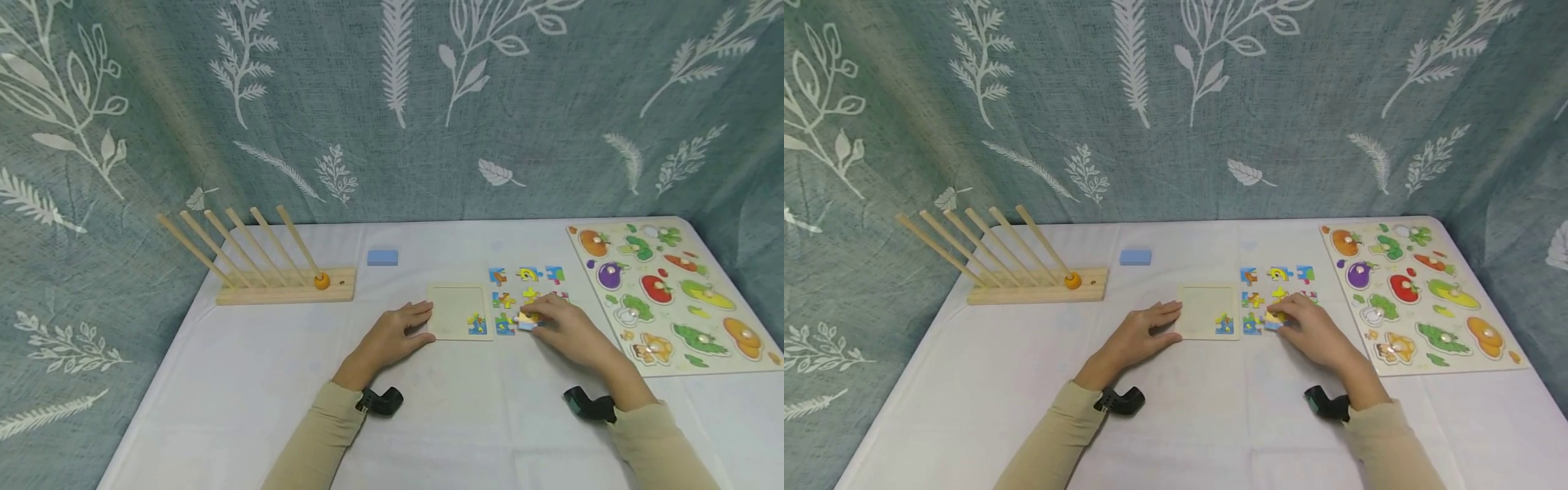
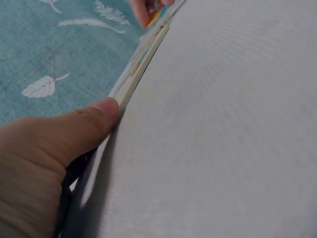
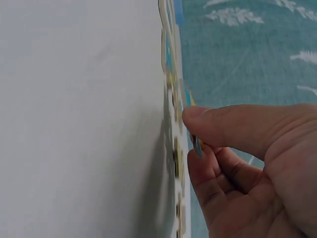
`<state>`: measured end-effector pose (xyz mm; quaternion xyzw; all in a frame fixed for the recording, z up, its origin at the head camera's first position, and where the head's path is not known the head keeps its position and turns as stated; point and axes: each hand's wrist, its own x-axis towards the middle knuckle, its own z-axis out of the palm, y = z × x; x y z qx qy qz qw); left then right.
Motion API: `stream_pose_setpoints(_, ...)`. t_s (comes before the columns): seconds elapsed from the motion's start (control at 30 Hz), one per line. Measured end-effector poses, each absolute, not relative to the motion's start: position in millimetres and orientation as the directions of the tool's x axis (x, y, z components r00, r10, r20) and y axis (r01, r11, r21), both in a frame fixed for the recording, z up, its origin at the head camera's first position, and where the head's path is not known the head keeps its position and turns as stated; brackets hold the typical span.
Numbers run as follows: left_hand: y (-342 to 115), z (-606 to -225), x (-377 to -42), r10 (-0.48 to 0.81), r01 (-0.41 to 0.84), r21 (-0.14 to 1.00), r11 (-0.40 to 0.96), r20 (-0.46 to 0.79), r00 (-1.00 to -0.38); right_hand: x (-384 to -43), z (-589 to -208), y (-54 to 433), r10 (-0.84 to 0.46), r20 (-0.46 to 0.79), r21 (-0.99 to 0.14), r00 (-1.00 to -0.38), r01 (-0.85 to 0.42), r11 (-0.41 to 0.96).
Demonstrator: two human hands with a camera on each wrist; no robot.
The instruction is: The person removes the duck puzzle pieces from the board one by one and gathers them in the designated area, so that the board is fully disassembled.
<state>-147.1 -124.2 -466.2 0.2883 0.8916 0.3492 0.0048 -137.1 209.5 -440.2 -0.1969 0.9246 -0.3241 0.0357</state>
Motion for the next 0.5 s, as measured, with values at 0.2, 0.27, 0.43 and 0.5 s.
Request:
stream_pose_setpoints(0.2, -124.1, -466.8, -147.2, 0.517, 0.514, 0.624, 0.589, 0.198, -0.833, -134.3, -441.8, 221.5, -0.372, 0.022, -0.61, -0.928, -0.308, 0.731)
stream_pose_setpoints(0.27, -124.2, -467.1, -147.4, 0.516, 0.515, 0.62, 0.592, 0.199, -0.833, -133.6, -442.2, 222.9, -0.371, 0.015, -0.61, -0.929, -0.302, 0.732)
stream_pose_setpoints(0.43, -124.0, -467.7, -147.6, 0.516, 0.518, 0.615, 0.594, 0.202, -0.832, -132.3, -442.2, 223.8, -0.373, 0.008, -0.61, -0.928, -0.3, 0.734)
stream_pose_setpoints(0.5, -124.0, -467.7, -147.5, 0.517, 0.517, 0.616, 0.595, 0.199, -0.833, -132.1, -442.1, 223.7, -0.374, 0.008, -0.61, -0.927, -0.301, 0.733)
